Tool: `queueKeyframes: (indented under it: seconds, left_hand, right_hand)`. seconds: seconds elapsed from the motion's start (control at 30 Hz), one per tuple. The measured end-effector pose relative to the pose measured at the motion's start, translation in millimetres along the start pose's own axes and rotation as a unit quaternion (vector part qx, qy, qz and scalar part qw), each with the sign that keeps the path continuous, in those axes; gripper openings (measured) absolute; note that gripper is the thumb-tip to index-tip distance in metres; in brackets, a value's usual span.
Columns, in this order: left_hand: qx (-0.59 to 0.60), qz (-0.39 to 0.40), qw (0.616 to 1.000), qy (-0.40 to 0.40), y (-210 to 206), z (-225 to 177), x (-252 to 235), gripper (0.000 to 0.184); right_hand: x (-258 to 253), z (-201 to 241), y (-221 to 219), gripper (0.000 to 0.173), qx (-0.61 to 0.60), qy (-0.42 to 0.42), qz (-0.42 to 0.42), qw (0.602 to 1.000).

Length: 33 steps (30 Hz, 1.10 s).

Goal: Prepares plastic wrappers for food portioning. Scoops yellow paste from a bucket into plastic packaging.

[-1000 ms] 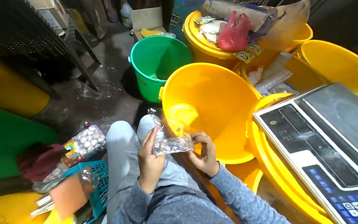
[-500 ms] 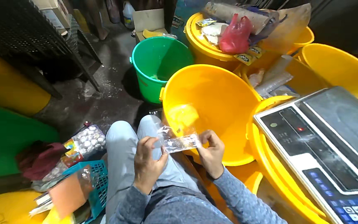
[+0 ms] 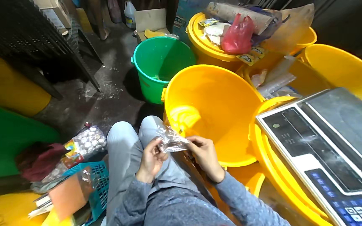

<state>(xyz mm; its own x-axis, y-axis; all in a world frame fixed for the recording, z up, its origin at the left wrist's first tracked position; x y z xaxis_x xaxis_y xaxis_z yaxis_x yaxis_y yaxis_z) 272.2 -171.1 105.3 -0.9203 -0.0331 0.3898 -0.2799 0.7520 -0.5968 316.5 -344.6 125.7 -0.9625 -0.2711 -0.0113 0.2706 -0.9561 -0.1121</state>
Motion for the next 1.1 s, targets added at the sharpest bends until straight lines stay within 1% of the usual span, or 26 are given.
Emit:
queueKeyframes:
  seconds: [0.03,0.07,0.1,0.13,0.17,0.2,0.23,0.27,0.3,0.37,0.4,0.43,0.47,0.5,0.57,0.63,0.67,0.7,0.77,0.8,0.83,0.9,0.97,1.03,1.07,1.1]
  left_hand:
    - [-0.06,0.049,0.997,-0.004,8.5,3.5,-3.4,0.039]
    - [-0.091,0.106,0.99,0.004,16.3,6.4,-6.4,0.036]
    - [-0.082,0.153,0.985,0.017,21.7,8.8,-8.4,0.031]
    - [-0.029,0.182,0.982,0.029,24.1,10.8,-8.8,0.025]
    - [0.048,0.198,0.978,0.035,23.8,11.9,-6.7,0.02]
    - [0.124,0.212,0.969,0.03,20.3,11.6,-2.6,0.019]
    - [0.172,0.242,0.955,0.013,15.4,10.3,2.3,0.021]
    - [0.175,0.281,0.944,-0.006,12.0,8.7,7.3,0.024]
    - [0.145,0.331,0.932,-0.018,13.6,7.6,9.2,0.028]
    - [0.007,0.427,0.904,-0.035,22.5,1.2,2.0,0.039]
    - [-0.053,0.441,0.895,-0.043,25.2,-3.5,-3.2,0.043]
    - [-0.099,0.431,0.895,-0.055,26.9,-9.1,-6.4,0.044]
    - [-0.133,0.414,0.898,-0.075,28.3,-14.8,-8.1,0.044]
    - [-0.164,0.389,0.901,-0.104,28.4,-20.5,-8.5,0.041]
    - [-0.225,0.33,0.902,-0.163,28.2,-28.1,-7.4,0.037]
    - [-0.297,0.251,0.897,-0.208,26.1,-31.2,-3.3,0.051]
    - [-0.33,0.198,0.895,-0.227,21.6,-30.6,-0.5,0.051]
    - [-0.35,0.13,0.895,-0.244,14.7,-28.0,2.4,0.046]
    - [-0.328,-0.028,0.899,-0.289,-3.3,-16.1,5.6,0.031]
    - [-0.301,-0.096,0.892,-0.323,-11.3,-7.7,4.3,0.028]
    - [-0.279,-0.14,0.876,-0.366,-15.7,1.0,0.9,0.031]
    - [-0.274,-0.175,0.829,-0.454,-12.8,14.3,-8.0,0.038]
    - [-0.314,-0.196,0.767,-0.525,-1.5,21.4,-13.7,0.029]
    - [-0.389,-0.205,0.694,-0.57,5.0,21.0,-10.3,0.017]
    - [-0.428,-0.207,0.661,-0.581,5.2,19.4,-5.9,0.012]
    - [-0.471,-0.209,0.631,-0.579,5.4,17.1,-0.8,0.008]
  right_hand:
    - [-2.8,5.4,3.4,0.019,-0.153,-0.129,0.013,0.98]
    - [-4.3,4.9,9.0,0.022,-0.292,-0.228,0.043,0.928]
    - [-4.5,-0.6,13.6,0.022,-0.396,-0.287,0.078,0.869]
    - [-4.3,-7.8,16.5,0.021,-0.455,-0.312,0.118,0.826]
    - [-4.3,-12.9,19.1,0.021,-0.469,-0.314,0.155,0.81]
    - [-5.4,-13.4,20.9,0.022,-0.445,-0.301,0.18,0.824]
    - [-7.7,-10.6,22.1,0.024,-0.411,-0.275,0.205,0.845]
    - [-9.7,-7.4,23.7,0.024,-0.403,-0.244,0.229,0.852]
    - [-10.9,-4.8,25.8,0.025,-0.424,-0.21,0.252,0.844]
    - [-10.5,-0.2,26.9,0.025,-0.492,-0.159,0.267,0.814]
    - [-9.1,1.2,25.9,0.025,-0.509,-0.152,0.254,0.809]
    - [-7.2,1.5,24.9,0.024,-0.511,-0.153,0.233,0.813]
    - [-6.2,1.3,24.9,0.025,-0.497,-0.15,0.218,0.826]
    - [-7.3,1.3,26.5,0.025,-0.462,-0.128,0.222,0.849]
    - [-12.6,2.9,30.9,0.022,-0.335,-0.036,0.26,0.905]
    - [-13.3,3.8,29.4,0.026,-0.199,0.048,0.265,0.942]
    - [-10.2,2.7,23.7,0.029,-0.16,0.069,0.247,0.953]
    - [-5.1,1.5,14.9,0.027,-0.142,0.079,0.214,0.963]
    - [5.1,-0.3,-4.6,0.023,-0.122,0.091,0.122,0.981]
    - [8.4,-1.7,-11.6,0.023,-0.102,0.103,0.079,0.986]
    - [10.1,-4.4,-16.1,0.026,-0.073,0.126,0.041,0.988]
    - [7.8,-13.5,-15.5,0.035,0.009,0.206,-0.021,0.978]
    - [0.2,-20.9,-4.2,0.036,0.106,0.289,-0.056,0.95]
    - [-7.4,-18.8,7.5,0.023,0.209,0.357,-0.079,0.907]
    - [-9.1,-16.4,11.8,0.016,0.25,0.383,-0.077,0.886]
    - [-9.3,-14.4,14.1,0.013,0.281,0.399,-0.067,0.87]
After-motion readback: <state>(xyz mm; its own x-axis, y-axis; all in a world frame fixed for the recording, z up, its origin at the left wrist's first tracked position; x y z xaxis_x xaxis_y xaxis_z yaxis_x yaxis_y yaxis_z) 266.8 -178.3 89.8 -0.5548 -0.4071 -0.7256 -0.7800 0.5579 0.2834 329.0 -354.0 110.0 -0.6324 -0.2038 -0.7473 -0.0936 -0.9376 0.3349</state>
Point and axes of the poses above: each hand's wrist, its own x-axis away from the middle knuckle, its own y-axis out of the back of the hand, z = x × y, the point moved 1 cm from there along -x, towards the middle knuckle, and after that the axes turned 10 degrees about -x, right-handed, at the moved point
